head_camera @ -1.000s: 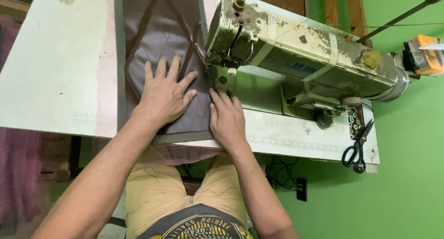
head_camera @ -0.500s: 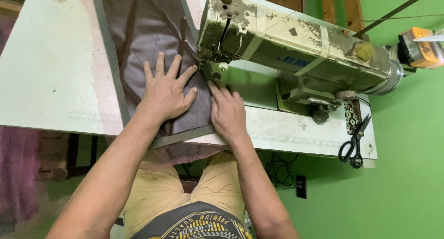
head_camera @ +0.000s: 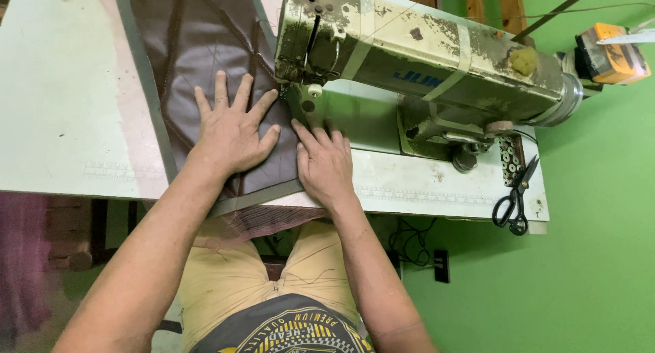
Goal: The person is sewing a piece of brown quilted material using an industrial sewing machine and trimming excess thread or fabric with scissors.
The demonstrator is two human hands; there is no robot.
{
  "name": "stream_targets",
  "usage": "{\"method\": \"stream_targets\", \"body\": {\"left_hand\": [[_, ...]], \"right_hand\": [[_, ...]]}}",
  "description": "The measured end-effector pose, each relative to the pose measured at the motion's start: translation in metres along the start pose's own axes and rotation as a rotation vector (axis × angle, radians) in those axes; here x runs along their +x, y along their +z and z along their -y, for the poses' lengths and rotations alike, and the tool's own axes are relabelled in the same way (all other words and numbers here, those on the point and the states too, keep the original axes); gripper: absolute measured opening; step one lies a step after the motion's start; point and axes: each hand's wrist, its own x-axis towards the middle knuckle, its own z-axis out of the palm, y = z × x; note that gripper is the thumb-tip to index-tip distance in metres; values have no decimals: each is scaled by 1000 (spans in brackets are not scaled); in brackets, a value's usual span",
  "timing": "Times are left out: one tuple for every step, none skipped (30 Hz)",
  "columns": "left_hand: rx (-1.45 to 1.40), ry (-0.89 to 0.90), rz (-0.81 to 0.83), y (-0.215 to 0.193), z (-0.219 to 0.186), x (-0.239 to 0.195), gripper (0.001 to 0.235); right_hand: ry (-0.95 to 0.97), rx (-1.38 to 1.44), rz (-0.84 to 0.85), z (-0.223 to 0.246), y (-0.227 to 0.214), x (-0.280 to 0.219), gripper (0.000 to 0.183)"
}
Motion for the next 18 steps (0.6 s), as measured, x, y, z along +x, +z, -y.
{"method": "stream_targets", "body": {"left_hand": [[0,4,0,0,0,0,71],[3,9,-2,0,1,0,71],[5,10,-4,1,1,-1,71],[4,11,-4,3,3,1,71],[0,13,-12,6,5,3,71],[-4,15,-20,8,7,5,72],[-5,14,-22,7,7,6,72],[-6,20,-26,6,7,6,71],[-5,26,-30,5,7,7,71],[-5,24,-30,4,9,9,71],[-4,31,-35,4,9,11,71],[-2,38,-41,4,10,13,71],[-2,41,-41,6,12,16,71],[5,47,-45,8,14,19,72],[12,53,-48,10,16,21,73],[11,55,-48,8,15,21,73],[-3,57,-60,6,15,20,71],[-16,59,-72,5,15,20,70]], "right_hand": [[3,-1,-2,1,-1,0,44],[5,-8,-1,1,-1,0,44],[5,-15,2,2,-1,-1,44],[5,-17,3,3,-2,1,44],[19,-16,14,3,-3,2,44],[33,-15,26,4,-3,3,44],[31,-16,26,3,-3,4,44],[33,-18,27,3,-3,5,44],[34,-19,28,2,-2,5,43],[33,-19,29,8,-11,9,43],[54,-11,66,14,-20,12,45],[75,-4,104,20,-29,16,46],[77,-5,102,19,-28,18,46],[93,3,130,18,-27,20,46],[109,10,159,16,-27,22,47],[111,9,159,6,-15,23,47],[110,-23,117,-4,-2,25,40],[108,-55,75,-15,10,27,46]]}}
